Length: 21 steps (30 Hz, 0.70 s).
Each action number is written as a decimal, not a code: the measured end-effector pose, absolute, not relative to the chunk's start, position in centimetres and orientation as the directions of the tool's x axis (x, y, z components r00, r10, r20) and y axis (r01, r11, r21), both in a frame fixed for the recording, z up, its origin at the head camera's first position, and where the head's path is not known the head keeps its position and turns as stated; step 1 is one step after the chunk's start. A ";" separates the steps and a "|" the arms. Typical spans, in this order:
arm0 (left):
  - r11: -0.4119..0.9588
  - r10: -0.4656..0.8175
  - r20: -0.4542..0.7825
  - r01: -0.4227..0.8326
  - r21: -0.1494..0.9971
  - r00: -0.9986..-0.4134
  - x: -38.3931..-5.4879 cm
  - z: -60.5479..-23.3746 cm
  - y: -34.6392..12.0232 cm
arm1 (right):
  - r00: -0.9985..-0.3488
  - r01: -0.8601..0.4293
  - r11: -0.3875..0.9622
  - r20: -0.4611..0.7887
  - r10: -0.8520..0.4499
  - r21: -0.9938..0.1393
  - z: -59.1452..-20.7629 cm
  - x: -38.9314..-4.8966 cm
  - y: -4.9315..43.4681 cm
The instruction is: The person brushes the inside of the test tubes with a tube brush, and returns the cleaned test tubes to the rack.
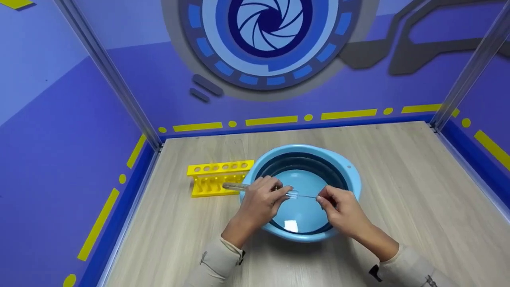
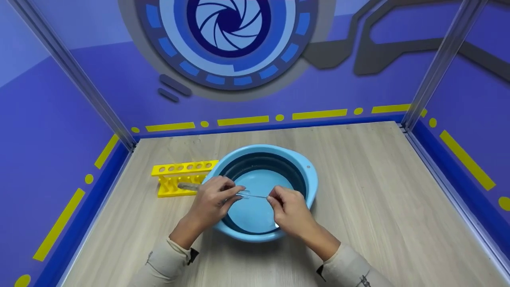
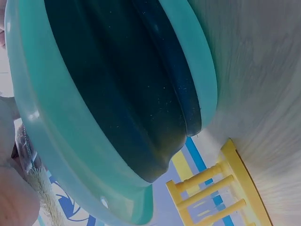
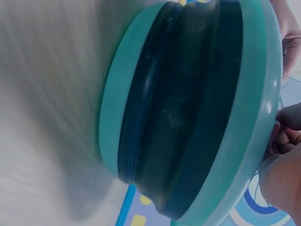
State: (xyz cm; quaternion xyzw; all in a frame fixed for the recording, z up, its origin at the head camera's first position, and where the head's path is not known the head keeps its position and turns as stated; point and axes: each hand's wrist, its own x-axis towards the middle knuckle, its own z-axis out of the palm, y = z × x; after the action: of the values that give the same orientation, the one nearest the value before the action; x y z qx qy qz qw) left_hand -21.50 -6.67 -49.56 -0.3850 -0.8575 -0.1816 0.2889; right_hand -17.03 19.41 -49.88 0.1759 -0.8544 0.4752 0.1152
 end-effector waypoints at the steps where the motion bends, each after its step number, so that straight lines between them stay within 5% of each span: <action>1: 0.643 0.551 0.640 0.761 0.083 -0.535 -21.5 -49.5 -6.6 | -0.935 -0.355 0.471 0.307 -0.179 -0.807 -49.6 -16.9 19.4; 5: 0.662 0.553 0.662 0.749 0.020 -0.506 -21.7 -49.6 -6.5 | -0.983 -0.072 0.309 0.015 -0.184 -0.948 -48.4 -16.8 19.5; 9: 0.670 0.577 0.672 0.739 -0.065 -0.464 -21.8 -49.6 -6.6 | -0.915 0.224 0.091 -0.241 -0.323 -0.970 -47.5 -17.1 19.9; 12: 0.667 0.592 0.665 0.740 -0.088 -0.455 -21.9 -49.5 -6.9 | -0.870 0.321 0.040 -0.311 -0.382 -0.946 -47.4 -17.4 20.0; 15: 0.655 0.603 0.642 0.753 -0.060 -0.473 -21.8 -49.4 -7.1 | -0.914 0.188 0.097 -0.211 -0.347 -0.977 -47.8 -17.3 19.8; 18: 0.632 0.611 0.614 0.775 0.001 -0.499 -21.7 -49.0 -7.3 | -0.951 -0.179 0.266 0.098 -0.293 -0.947 -48.5 -17.0 19.5; 21: 0.597 0.631 0.581 0.800 0.059 -0.514 -21.6 -48.3 -7.6 | -0.797 -0.604 0.423 0.516 -0.313 -0.676 -49.2 -17.0 19.3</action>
State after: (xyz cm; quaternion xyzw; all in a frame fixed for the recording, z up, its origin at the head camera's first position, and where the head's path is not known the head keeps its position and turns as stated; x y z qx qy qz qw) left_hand -21.60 -7.58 -48.29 -0.4186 -0.8547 -0.1620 0.2607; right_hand -17.01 19.31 -49.19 0.2767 -0.8285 0.4606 0.1577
